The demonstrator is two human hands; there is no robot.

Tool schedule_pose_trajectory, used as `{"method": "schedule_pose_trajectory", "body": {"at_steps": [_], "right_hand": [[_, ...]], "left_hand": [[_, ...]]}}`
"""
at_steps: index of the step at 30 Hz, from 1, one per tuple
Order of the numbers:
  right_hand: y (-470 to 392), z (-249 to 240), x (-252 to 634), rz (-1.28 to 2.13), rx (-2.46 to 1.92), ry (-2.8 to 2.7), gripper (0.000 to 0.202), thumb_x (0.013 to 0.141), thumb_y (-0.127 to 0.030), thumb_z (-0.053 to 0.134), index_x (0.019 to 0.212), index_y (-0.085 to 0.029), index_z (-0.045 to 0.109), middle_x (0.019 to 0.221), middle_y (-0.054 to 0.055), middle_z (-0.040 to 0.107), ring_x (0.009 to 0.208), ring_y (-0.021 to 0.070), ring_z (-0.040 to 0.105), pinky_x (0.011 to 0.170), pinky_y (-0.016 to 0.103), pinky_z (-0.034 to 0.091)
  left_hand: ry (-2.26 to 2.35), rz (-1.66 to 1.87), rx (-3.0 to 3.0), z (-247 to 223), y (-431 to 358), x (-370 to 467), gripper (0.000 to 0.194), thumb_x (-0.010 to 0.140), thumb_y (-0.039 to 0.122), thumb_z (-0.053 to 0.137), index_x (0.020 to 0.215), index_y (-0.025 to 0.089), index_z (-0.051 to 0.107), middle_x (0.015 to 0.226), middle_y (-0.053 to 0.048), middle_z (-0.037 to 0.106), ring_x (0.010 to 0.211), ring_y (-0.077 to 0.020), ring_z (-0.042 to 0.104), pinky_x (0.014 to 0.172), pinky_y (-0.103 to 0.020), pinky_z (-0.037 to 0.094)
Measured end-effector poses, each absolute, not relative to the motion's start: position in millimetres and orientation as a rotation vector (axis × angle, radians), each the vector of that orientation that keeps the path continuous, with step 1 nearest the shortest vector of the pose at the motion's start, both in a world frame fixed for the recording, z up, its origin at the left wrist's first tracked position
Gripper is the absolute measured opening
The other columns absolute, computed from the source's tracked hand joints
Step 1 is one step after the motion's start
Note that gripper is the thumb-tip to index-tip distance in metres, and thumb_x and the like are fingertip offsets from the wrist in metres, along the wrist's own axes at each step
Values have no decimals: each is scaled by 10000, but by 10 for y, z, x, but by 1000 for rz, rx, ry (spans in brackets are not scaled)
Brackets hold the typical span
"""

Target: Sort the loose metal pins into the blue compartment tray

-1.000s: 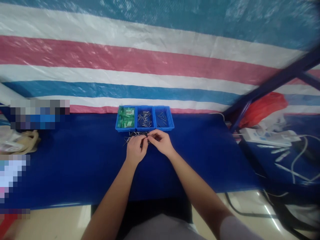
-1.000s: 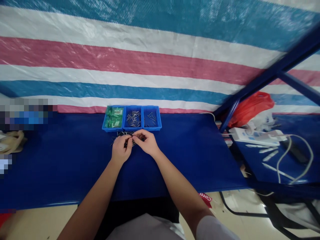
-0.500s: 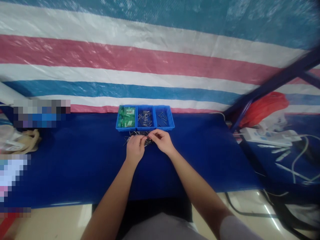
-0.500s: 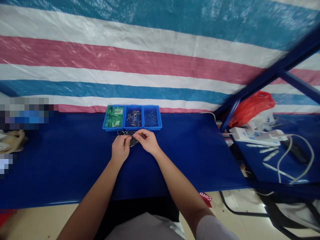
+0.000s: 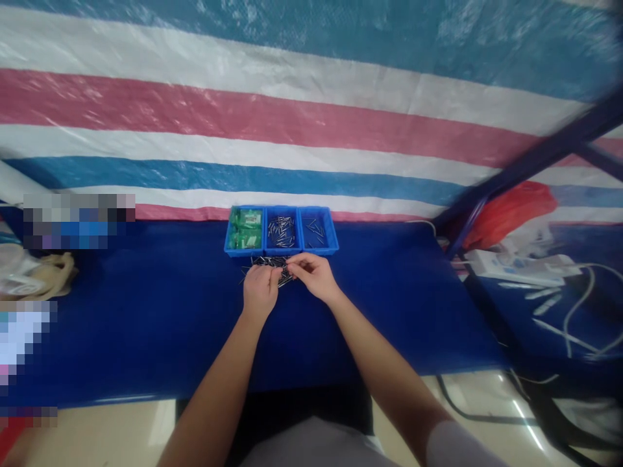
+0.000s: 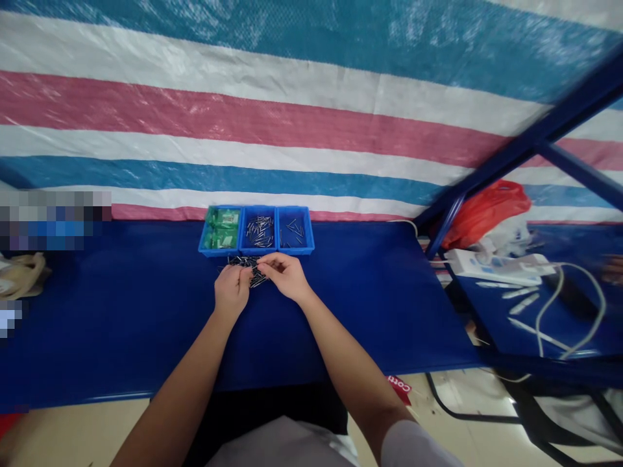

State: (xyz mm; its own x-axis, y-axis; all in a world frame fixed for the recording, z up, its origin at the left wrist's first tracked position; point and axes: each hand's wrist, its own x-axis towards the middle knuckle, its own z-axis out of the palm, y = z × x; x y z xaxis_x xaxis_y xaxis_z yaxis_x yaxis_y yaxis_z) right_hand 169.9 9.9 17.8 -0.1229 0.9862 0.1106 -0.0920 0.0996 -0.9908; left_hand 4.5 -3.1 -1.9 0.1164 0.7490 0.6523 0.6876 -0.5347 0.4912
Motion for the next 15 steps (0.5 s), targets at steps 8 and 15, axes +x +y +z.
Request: {"method": "schedule_pose_trajectory", "body": {"at_steps": [8,15], "right_hand": [[133,160,1725,1269,-1020,-1222,290,739,-455,788,866,-201,727,681,4,685,549,120,598,548,267,513],[121,170,1719,1288,-987,-1218,257,751,-420,787,880,-204,733,684,-1,690,553,115,607,558,260,516]], "left_hand": [[1522,1454,2143,5,-69,97,182,929,305,566,1045,191,648,805,-19,711,715,-143,651,747,-278,492],[1534,1398,2235,13,-59,68,219,962,289,492,871,188,664,755,-31,701,691,-153,632,715,-285,471]]}}
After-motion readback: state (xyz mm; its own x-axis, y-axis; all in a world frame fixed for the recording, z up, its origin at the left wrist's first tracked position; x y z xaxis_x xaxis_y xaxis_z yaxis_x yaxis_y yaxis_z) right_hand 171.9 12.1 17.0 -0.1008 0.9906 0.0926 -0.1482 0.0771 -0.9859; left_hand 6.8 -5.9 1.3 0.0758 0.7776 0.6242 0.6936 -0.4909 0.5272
